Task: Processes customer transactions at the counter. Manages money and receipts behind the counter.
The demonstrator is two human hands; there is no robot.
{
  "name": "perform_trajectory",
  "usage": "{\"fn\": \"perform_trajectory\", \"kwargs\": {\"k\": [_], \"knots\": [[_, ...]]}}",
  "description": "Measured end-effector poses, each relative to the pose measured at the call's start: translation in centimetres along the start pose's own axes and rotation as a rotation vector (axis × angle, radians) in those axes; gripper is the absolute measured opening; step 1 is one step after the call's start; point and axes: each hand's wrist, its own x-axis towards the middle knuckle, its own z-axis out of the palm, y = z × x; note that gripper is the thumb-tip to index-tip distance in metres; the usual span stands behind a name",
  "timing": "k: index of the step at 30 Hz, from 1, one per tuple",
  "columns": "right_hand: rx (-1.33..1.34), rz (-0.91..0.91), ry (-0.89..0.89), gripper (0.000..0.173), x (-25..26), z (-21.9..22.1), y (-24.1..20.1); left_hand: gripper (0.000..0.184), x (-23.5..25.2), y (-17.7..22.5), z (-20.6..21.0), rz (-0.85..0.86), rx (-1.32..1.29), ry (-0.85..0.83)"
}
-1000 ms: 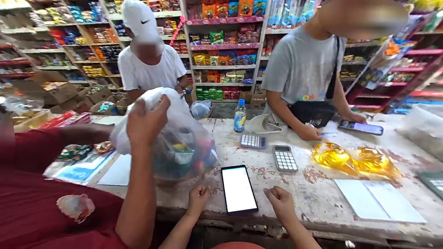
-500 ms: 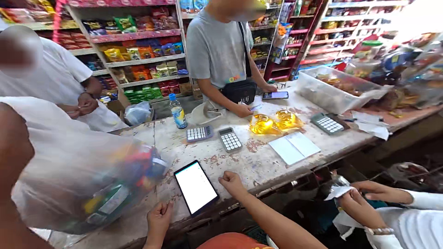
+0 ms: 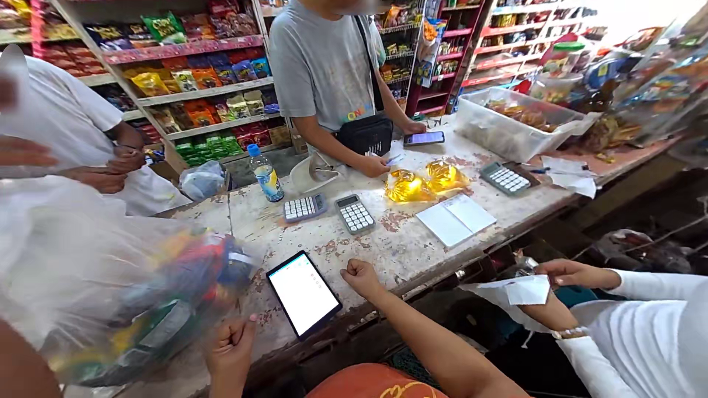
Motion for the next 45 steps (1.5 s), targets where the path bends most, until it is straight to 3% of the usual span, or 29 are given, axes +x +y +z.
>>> {"fn": "perform_trajectory", "kwargs": {"k": [4,7,9,11,14,17,23,25,29,32,35,42,45], "knots": [[0.087,0.021,0.031,0.036,0.3,0.1,-3.3,0.034,-3.2,-5.4,-0.2,-0.108,0.238,-0.154],[0.209,-0.273,-0.017,0.036,0.3,0.5,-8.7,0.034,-3.4,-5.7,0.0,-0.142,0.293,-0.179],[0.228,-0.342,-0.079,0.037,0.5,0.7,-9.7,0.032,-3.0,-5.0,-0.3,-0.207,0.248,-0.123],[0.136,-0.243,-0.109,0.036,0.8,0.8,-7.0,0.03,-1.7,-3.1,-0.4,-0.208,0.157,-0.059],[-0.042,-0.029,-0.14,0.031,0.4,0.8,-1.2,0.036,0.2,1.3,-0.5,-0.049,0.005,-0.015],[-0.136,0.008,-0.164,0.03,0.4,1.0,-0.8,0.037,1.1,2.7,-0.6,0.077,-0.024,-0.033],[-0.129,0.074,-0.132,0.028,0.5,1.2,-2.1,0.035,-2.6,-5.6,-0.6,-0.164,0.309,-0.076],[-0.061,0.056,-0.07,0.028,0.0,1.3,-5.0,0.031,-2.6,-5.5,-0.6,-0.182,0.38,-0.137],[0.03,-0.177,-0.087,0.031,-0.5,1.3,-8.9,0.027,-2.1,-4.1,-0.9,-0.332,0.396,-0.196],[-0.055,-0.093,-0.102,0.029,0.0,1.1,-4.8,0.027,-1.8,-4.0,-1.0,-0.405,0.407,-0.239],[-0.079,-0.051,-0.051,0.025,-0.2,0.9,-0.4,0.029,-2.1,-4.0,-0.9,-0.376,0.412,-0.242],[-0.068,-0.091,-0.027,0.028,-0.3,1.6,0.2,0.035,-1.6,-2.8,-0.4,-0.461,0.28,-0.282],[-0.105,-0.101,-0.036,0.027,-0.1,1.7,0.0,0.041,1.1,-0.4,1.7,-0.396,0.118,-0.335]]}}
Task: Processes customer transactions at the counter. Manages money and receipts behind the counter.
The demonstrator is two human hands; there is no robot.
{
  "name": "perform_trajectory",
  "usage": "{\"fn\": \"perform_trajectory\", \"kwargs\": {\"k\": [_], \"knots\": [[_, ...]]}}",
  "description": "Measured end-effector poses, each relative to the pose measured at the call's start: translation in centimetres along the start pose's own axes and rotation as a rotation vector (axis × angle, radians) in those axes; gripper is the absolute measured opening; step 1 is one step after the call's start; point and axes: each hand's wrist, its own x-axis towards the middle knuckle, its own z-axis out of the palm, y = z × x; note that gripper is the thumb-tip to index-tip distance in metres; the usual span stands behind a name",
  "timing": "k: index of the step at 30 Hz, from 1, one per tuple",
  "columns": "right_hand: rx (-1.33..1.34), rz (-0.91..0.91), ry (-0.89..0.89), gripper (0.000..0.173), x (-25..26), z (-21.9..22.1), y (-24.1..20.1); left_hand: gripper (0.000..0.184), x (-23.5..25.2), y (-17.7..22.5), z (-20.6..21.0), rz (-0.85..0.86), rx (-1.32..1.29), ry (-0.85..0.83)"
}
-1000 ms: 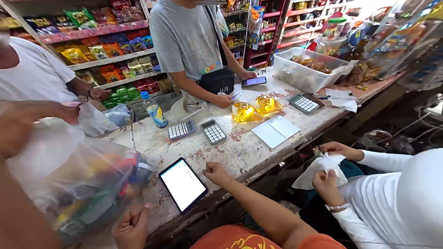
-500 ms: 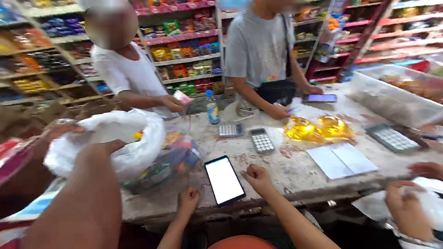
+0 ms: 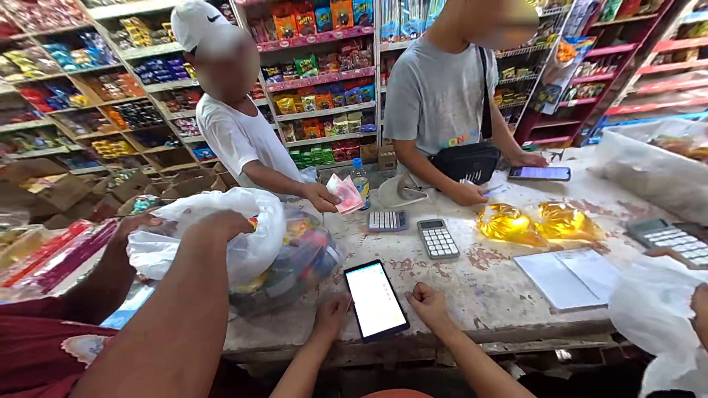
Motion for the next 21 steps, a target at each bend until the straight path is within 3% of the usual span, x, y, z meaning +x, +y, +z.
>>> {"fn": "perform_trajectory", "kwargs": {"k": [2,6,9,11,15,16,19,21], "knots": [[-0.015,0.008,-0.016,0.027,0.0,0.1,-0.2,0.057,2.5,3.4,0.7,0.018,-0.246,-0.025],[-0.008,-0.016,-0.027,0.027,-0.1,0.1,0.4,0.092,9.5,10.2,0.3,-0.396,-1.015,0.057],[-0.007,-0.053,-0.017,0.027,-0.3,0.1,0.6,0.1,14.0,11.5,-0.9,-0.497,-1.186,0.164],[-0.015,-0.065,-0.017,0.028,-0.2,0.0,0.5,0.09,15.9,11.7,-1.5,-0.499,-1.222,0.205],[-0.027,-0.068,-0.022,0.026,-0.5,0.0,0.5,0.036,17.1,13.1,-1.3,-0.599,-1.097,0.336],[-0.027,-0.068,-0.026,0.026,-0.4,0.0,0.6,0.029,16.4,13.8,-1.2,-0.576,-1.017,0.326],[-0.073,-0.068,-0.03,0.027,-0.4,0.0,0.6,0.03,14.8,13.9,-1.6,-0.472,-0.884,0.19],[-0.107,-0.054,-0.039,0.027,-0.3,0.0,0.5,0.031,14.2,14.2,-1.8,-0.532,-0.993,0.207]]}}
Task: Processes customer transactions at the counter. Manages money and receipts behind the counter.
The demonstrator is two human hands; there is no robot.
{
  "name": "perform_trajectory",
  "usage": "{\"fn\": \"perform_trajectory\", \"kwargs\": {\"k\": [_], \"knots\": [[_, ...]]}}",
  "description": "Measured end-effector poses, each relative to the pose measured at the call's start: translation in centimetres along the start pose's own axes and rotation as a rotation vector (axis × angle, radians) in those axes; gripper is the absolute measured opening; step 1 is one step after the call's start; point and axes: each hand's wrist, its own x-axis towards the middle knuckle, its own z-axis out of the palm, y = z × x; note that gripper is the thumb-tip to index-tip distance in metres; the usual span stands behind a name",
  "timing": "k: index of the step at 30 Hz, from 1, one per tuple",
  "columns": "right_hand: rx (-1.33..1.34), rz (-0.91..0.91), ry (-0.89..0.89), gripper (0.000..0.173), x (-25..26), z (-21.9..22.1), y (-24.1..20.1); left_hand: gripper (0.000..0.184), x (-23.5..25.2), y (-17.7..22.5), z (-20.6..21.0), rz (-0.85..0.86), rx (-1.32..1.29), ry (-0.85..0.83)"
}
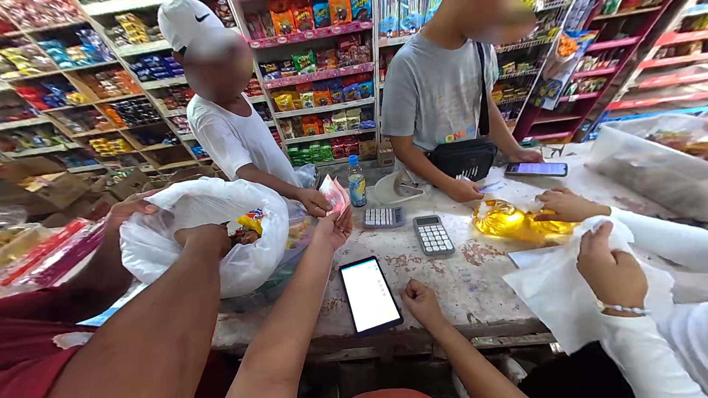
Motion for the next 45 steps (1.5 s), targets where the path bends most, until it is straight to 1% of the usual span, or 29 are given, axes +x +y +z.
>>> {"fn": "perform_trajectory", "kwargs": {"k": [3,6,8,9,12,13,14,16,17,18,19,21,22,23,24,25,26,28,29,30,32,34,36,37,39,40,41,43,45], "knots": [[-0.024,0.016,-0.026,0.026,0.0,-0.1,0.0,0.029,1.5,-1.7,-1.7,-0.025,-0.047,0.049],[0.042,0.011,0.052,0.027,-0.3,0.1,-0.2,0.03,0.3,-3.7,-4.7,-0.05,0.124,0.014],[0.174,0.044,0.06,0.022,-1.1,0.6,-2.1,0.027,-2.6,-5.8,-6.8,-0.024,0.305,0.01],[0.253,0.086,-0.016,0.02,-1.6,0.7,-4.0,0.027,-4.5,-7.0,-7.7,-0.003,0.397,0.003],[0.484,0.287,-0.381,0.055,-2.6,1.6,-9.3,0.026,-9.8,-10.9,-11.0,0.032,0.598,-0.084],[0.59,0.342,-0.418,0.053,-2.7,2.2,-10.3,0.024,-11.3,-11.9,-11.9,0.047,0.62,-0.117],[0.697,0.384,-0.392,0.043,-2.9,2.8,-11.1,0.022,-12.6,-12.7,-12.7,0.059,0.639,-0.151],[0.813,0.436,-0.262,0.028,-2.8,3.5,-11.8,0.022,-14.0,-13.5,-14.0,0.063,0.675,-0.209],[0.838,0.445,-0.209,0.026,-2.6,3.6,-12.1,0.026,-14.3,-13.5,-14.8,0.066,0.692,-0.256],[0.852,0.443,-0.193,0.027,-2.5,3.5,-12.5,0.038,-14.4,-13.3,-15.5,0.072,0.705,-0.318],[0.858,0.429,-0.216,0.028,-2.4,3.3,-13.1,0.057,-14.4,-12.9,-16.1,0.076,0.714,-0.385],[0.828,0.375,-0.392,0.027,-2.9,3.1,-14.3,0.094,-14.7,-12.1,-17.2,0.085,0.655,-0.466],[0.798,0.343,-0.523,0.027,-3.3,3.2,-14.7,0.099,-15.0,-11.9,-17.4,0.08,0.596,-0.459],[0.761,0.305,-0.636,0.028,-3.8,3.6,-15.0,0.088,-15.5,-11.7,-17.4,0.077,0.529,-0.428],[0.727,0.276,-0.718,0.029,-4.3,4.1,-15.1,0.068,-16.0,-11.5,-17.0,0.09,0.465,-0.391],[0.698,0.271,-0.764,0.028,-4.8,4.6,-15.2,0.05,-16.3,-11.5,-16.5,0.124,0.407,-0.355],[0.682,0.289,-0.783,0.027,-5.1,5.0,-15.1,0.038,-16.3,-11.6,-16.0,0.176,0.358,-0.308],[0.618,0.341,-0.771,0.025,-5.2,5.1,-14.9,0.04,-15.4,-12.0,-15.9,0.276,0.224,-0.247],[0.567,0.342,-0.731,0.026,-5.2,4.9,-14.7,0.038,-15.0,-12.1,-15.8,0.312,0.171,-0.177],[0.509,0.315,-0.66,0.029,-5.2,4.8,-14.5,0.034,-14.9,-11.8,-15.6,0.332,0.15,-0.08],[0.436,0.226,-0.509,0.037,-5.3,4.4,-14.4,0.023,-14.7,-11.2,-15.4,0.341,0.168,0.034],[0.468,0.197,-0.421,0.049,-5.3,4.2,-14.7,0.028,-14.5,-11.2,-15.4,0.326,0.212,0.119],[0.527,0.204,-0.401,0.058,-5.6,4.2,-14.9,0.036,-14.6,-11.6,-15.0,0.3,0.265,0.137],[0.559,0.215,-0.397,0.055,-5.7,4.2,-14.9,0.038,-14.8,-11.9,-14.6,0.282,0.297,0.115],[0.624,0.248,-0.35,0.032,-5.9,4.2,-14.8,0.038,-15.3,-12.3,-14.0,0.227,0.342,0.06],[0.651,0.265,-0.305,0.018,-5.9,4.1,-14.7,0.035,-15.5,-12.5,-13.8,0.195,0.336,0.036],[0.667,0.27,-0.259,0.01,-5.8,3.9,-14.5,0.029,-15.6,-12.6,-13.7,0.176,0.308,0.024],[0.694,0.27,-0.175,0.011,-5.5,3.3,-14.2,0.026,-15.4,-12.8,-13.7,0.157,0.253,0.04],[0.715,0.299,-0.154,0.015,-5.4,3.1,-14.1,0.025,-15.0,-12.8,-14.0,0.161,0.254,0.089]]}}
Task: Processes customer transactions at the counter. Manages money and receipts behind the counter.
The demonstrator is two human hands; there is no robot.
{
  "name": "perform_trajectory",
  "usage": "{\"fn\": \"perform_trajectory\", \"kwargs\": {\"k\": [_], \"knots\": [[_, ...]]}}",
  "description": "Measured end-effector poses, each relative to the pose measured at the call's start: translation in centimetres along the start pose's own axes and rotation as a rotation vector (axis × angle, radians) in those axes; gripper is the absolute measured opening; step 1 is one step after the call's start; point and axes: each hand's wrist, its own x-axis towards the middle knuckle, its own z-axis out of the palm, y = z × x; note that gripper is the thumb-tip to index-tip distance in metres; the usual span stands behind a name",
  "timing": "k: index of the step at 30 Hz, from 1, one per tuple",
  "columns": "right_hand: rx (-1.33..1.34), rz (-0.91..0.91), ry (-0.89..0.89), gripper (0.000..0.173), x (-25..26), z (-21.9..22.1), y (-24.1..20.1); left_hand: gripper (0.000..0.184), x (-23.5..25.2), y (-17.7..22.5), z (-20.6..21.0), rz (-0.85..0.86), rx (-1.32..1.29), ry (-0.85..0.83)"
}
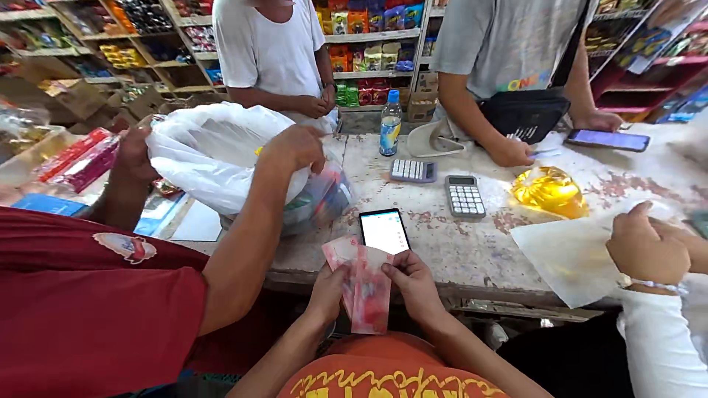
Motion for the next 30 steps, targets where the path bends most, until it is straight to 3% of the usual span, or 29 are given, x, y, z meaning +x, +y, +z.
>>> {"fn": "perform_trajectory", "kwargs": {"k": [4,8,11,14,16,18,22,26,30], "knots": [[0.043,0.102,-0.05,0.026,-0.6,0.6,0.3,0.023,0.4,-0.7,-0.1,0.062,0.047,0.047],[0.02,0.073,-0.031,0.017,-0.9,1.2,1.6,0.022,-0.4,-1.2,0.0,0.041,0.023,-0.077],[-0.161,0.04,-0.184,0.048,-1.1,1.5,2.5,0.034,-1.6,-1.7,0.4,-0.046,0.096,-0.287],[-0.333,0.106,-0.393,0.066,-0.9,1.4,1.8,0.035,-1.3,-2.0,1.1,-0.108,0.042,-0.11],[-0.446,0.075,-0.417,0.062,-0.3,0.3,1.4,0.036,0.4,-1.5,0.3,-0.08,-0.07,-0.003],[-0.646,-0.004,-0.318,0.054,0.4,-1.8,1.2,0.039,2.9,-1.2,-1.3,-0.016,-0.117,0.032],[-1.01,-0.142,-0.092,0.039,1.9,-7.0,2.0,0.037,7.9,-2.1,-4.4,0.104,0.14,0.179],[-1.048,-0.22,-0.113,0.033,1.9,-8.1,3.1,0.036,10.3,-5.1,-6.5,0.298,0.394,0.114],[-1.141,-0.203,-0.168,0.033,1.7,-6.8,3.5,0.033,10.5,-5.6,-7.0,0.343,0.398,0.054]]}}
